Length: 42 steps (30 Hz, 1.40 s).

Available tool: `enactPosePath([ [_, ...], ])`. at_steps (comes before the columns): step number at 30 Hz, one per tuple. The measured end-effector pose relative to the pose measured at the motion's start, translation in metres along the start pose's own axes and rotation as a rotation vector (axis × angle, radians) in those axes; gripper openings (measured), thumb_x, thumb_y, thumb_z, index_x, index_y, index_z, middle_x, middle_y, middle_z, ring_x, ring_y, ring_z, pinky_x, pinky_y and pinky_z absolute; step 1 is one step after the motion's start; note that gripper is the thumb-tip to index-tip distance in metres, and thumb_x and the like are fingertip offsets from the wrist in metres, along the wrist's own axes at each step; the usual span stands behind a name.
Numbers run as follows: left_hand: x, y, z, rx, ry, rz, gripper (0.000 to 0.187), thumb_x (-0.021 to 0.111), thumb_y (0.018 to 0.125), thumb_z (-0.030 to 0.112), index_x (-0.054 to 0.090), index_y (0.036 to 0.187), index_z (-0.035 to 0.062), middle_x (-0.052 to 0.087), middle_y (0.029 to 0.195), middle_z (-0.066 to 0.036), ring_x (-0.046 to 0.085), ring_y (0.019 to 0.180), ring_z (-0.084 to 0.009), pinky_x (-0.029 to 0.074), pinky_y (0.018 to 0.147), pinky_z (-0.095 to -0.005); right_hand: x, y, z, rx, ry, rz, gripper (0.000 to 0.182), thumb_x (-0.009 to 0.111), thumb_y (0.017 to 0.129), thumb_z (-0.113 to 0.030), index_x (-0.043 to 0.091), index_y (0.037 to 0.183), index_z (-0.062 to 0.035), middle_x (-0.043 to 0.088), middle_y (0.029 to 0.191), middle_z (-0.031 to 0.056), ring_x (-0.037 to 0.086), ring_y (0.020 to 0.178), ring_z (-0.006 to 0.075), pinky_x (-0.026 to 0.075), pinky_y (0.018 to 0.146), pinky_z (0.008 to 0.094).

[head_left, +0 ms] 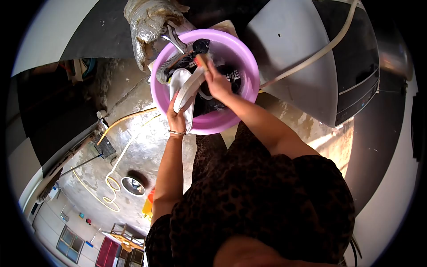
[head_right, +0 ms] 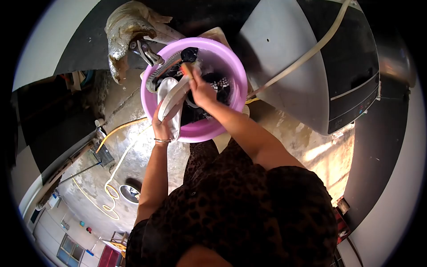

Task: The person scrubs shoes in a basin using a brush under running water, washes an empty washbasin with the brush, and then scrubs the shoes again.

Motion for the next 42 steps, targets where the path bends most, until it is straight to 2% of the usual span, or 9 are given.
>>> enactPosePath([
  [8,-0.021,0.015,-0.047,-0.455,-0.27,0.102,0.069,0.045,0.069,-0.008,0.036,0.134,0.0129,0.049,0.119,-0.013,0.058,0.096,-0.0256,0.056,0.07,-0.0367,0.017,0.107,0.11,0.145,-0.266,0.088,0.053,0.045,0.088,-0.038,0.027,0.137,-0.0309,0.047,0.126,0.0168,0.052,0.107,0.0348,0.044,0.087,0.0435],
  [13,-0.025,0.017,-0.073,-0.754,-0.258,0.115,0.05,0.059,0.077,0.01,0.043,0.124,0.0076,0.056,0.107,-0.013,0.062,0.087,-0.0264,0.056,0.061,-0.0366,0.045,0.132,0.127,0.093,0.23,-0.155,0.045,0.046,0.087,-0.033,0.042,0.129,-0.019,0.058,0.11,0.019,0.057,0.098,0.0342,0.044,0.083,0.0395],
  [15,-0.024,0.023,-0.072,-0.706,-0.244,0.174,0.046,0.062,0.079,0.021,0.047,0.119,0.0042,0.059,0.102,-0.014,0.062,0.086,-0.0266,0.056,0.062,-0.0391,0.041,0.112,0.106,-0.024,0.508,-0.098,0.048,0.05,0.089,-0.028,0.038,0.134,-0.0171,0.06,0.112,0.0135,0.057,0.101,0.0243,0.043,0.086,0.0351],
  [19,-0.019,0.026,-0.078,-0.606,-0.262,0.244,0.04,0.06,0.081,0.016,0.051,0.116,-0.0003,0.059,0.101,-0.014,0.062,0.084,-0.025,0.055,0.066,-0.0353,0.018,-0.039,-0.021,-0.095,0.128,-0.317,0.053,0.046,0.09,-0.035,0.027,0.139,-0.0235,0.062,0.103,0.016,0.062,0.088,0.0269,0.048,0.076,0.0394],
  [24,-0.012,0.011,-0.069,-0.234,0.028,0.154,0.031,0.055,0.084,0.01,0.054,0.112,-0.0023,0.059,0.095,-0.011,0.06,0.081,-0.0217,0.05,0.072,-0.0301,0.039,0.036,0.017,0.157,-0.052,-0.216,0.049,0.034,0.091,-0.043,0.035,0.135,-0.0209,0.061,0.104,0.015,0.059,0.092,0.0351,0.047,0.079,0.0454],
  [31,0.009,-0.002,-0.066,-0.498,-0.361,0.152,0.038,0.05,0.087,0.01,0.042,0.123,0.0048,0.055,0.103,-0.013,0.061,0.086,-0.0263,0.057,0.064,-0.0367,0.047,-0.028,-0.021,0.074,-0.091,-0.331,0.05,0.034,0.091,-0.044,0.029,0.137,-0.0281,0.062,0.096,0.0189,0.061,0.083,0.0371,0.048,0.074,0.0456],
  [36,0.025,-0.024,-0.074,-0.451,-0.452,0.215,0.038,0.056,0.084,0.011,0.047,0.12,0.0067,0.053,0.095,-0.008,0.057,0.078,-0.0185,0.056,0.058,-0.0324,0.036,0.046,0.008,0.025,-0.197,-0.048,0.044,0.035,0.091,-0.037,0.035,0.134,-0.0266,0.063,0.093,0.0169,0.062,0.081,0.0348,0.049,0.071,0.0459],
  [39,0.018,-0.033,-0.075,-0.628,-0.247,0.115,0.048,0.053,0.082,0.009,0.038,0.127,0.0094,0.052,0.108,-0.013,0.059,0.092,-0.0254,0.057,0.062,-0.0377,0.033,0.043,0.004,-0.049,-0.238,-0.038,0.045,0.036,0.091,-0.037,0.035,0.134,-0.0245,0.064,0.089,0.0159,0.062,0.078,0.034,0.049,0.068,0.0453],
  [42,0.012,-0.007,-0.098,-0.799,-0.185,-0.29,0.045,0.053,0.08,0.018,0.043,0.123,0.0124,0.058,0.099,-0.011,0.063,0.08,-0.0205,0.055,0.059,-0.0314,0.029,0.004,-0.003,-0.103,-0.237,-0.117,0.044,0.039,0.09,-0.036,0.037,0.132,-0.0231,0.062,0.079,0.0167,0.06,0.07,0.0356,0.048,0.063,0.0454],
])
Point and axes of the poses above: each hand's wrist, its own y-axis towards the middle knuckle, its own x-axis out of the palm, z = x × y, the point moved 10 cm from there along y, towards the middle knuckle
